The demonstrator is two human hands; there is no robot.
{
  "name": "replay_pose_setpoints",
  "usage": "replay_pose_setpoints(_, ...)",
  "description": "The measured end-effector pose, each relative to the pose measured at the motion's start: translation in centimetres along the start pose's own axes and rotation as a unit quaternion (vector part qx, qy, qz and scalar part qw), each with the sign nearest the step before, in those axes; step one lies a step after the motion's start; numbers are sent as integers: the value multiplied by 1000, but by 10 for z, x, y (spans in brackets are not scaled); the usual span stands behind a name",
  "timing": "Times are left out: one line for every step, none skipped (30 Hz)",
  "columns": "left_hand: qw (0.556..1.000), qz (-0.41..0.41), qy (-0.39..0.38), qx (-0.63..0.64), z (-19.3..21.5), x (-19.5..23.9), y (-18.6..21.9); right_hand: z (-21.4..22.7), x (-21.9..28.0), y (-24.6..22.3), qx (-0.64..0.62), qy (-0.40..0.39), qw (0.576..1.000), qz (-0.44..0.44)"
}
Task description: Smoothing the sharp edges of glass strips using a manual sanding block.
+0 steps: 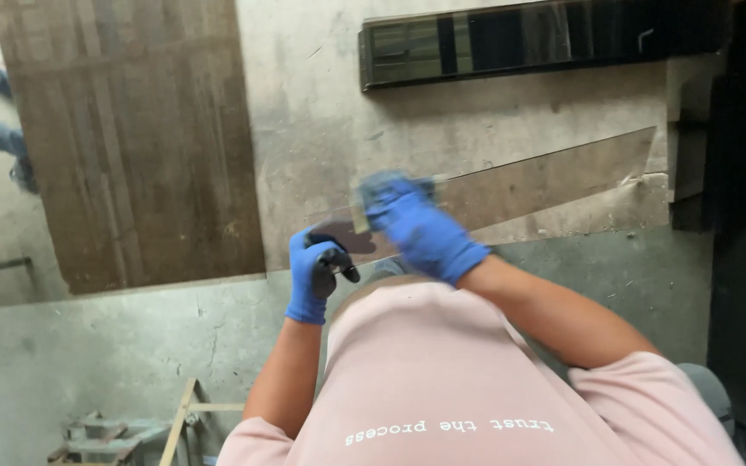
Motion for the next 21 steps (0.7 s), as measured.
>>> replay_pose_setpoints(1000, 2, -8, -5, -19, 6, 26, -51, 54, 49, 2, 1, 1000, -9)
replay_pose_setpoints(1000, 9, -7, 10, -36, 12, 50, -104, 111, 98, 112, -62, 991, -41)
replay_pose_setpoints(1000, 19, -4, 23, -53, 21, 73, -151, 164, 143, 216, -126, 966, -73)
replay_pose_setpoints(1000, 22, -9, 17, -53, 17, 72, -126, 168, 159, 213, -127, 965, -81)
replay_pose_setpoints(1000, 21, -8, 15, -53, 16, 69, -98, 178, 179, 209, -126, 963, -118)
replay_pose_setpoints(1000, 19, -6, 13, -54, 15, 67, -69, 189, 199, 205, -124, 959, -155)
replay_pose_setpoints(1000, 21, -16, 11, -50, 13, 60, -71, 169, 175, 209, -126, 956, -164)
replay_pose_setpoints(1000, 15, -11, -17, -43, 10, 54, -70, 145, 145, 167, -88, 973, -134)
replay_pose_setpoints(999, 7, -6, -42, -39, 5, 47, -69, 120, 120, 129, -50, 985, -101)
replay_pose_setpoints(999, 7, -16, -41, -32, -8, 29, -55, 115, 131, 136, -51, 983, -108)
replay_pose_setpoints(999, -2, -14, -41, -14, -8, 14, -39, 114, 123, 104, -35, 987, -116)
replay_pose_setpoints(999, -11, -13, -42, 5, -8, -1, -24, 112, 115, 72, -19, 989, -124)
replay_pose_setpoints(999, -5, -14, -46, -3, 0, 3, -81, 180, 155, 68, -23, 989, -130)
replay_pose_setpoints(999, -3, -4, -32, -9, 8, 9, -134, 243, 200, 163, -82, 968, -171)
replay_pose_setpoints(1000, -8, 3, -14, -19, 8, 16, -182, 290, 257, 263, -135, 932, -209)
replay_pose_setpoints(1000, -9, -3, -14, -11, 0, 9, -153, 298, 283, 267, -135, 930, -213)
replay_pose_setpoints(1000, -11, -23, -6, -3, 1, 2, -118, 310, 302, 179, -93, 948, -245)
replay_pose_setpoints(999, -12, -42, 3, 5, 2, -5, -85, 322, 322, 89, -50, 956, -275)
replay_pose_setpoints(999, -11, -45, 3, 7, 3, -6, -76, 304, 299, 90, -50, 955, -277)
replay_pose_setpoints(999, -23, -34, -30, 12, 3, -5, -75, 282, 269, 111, -97, 963, -227)
replay_pose_setpoints(997, -42, -25, -59, 13, -2, -4, -73, 258, 247, 137, -137, 965, -174)
Point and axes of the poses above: each hand's wrist, its own x-axis away from the middle knuckle, its own z-axis out of the back of the hand, y = z × x, the point moved 8 cm from there along -x, towards the middle knuckle, and after that the axes turned 7 degrees about x, right-handed, at the moved point
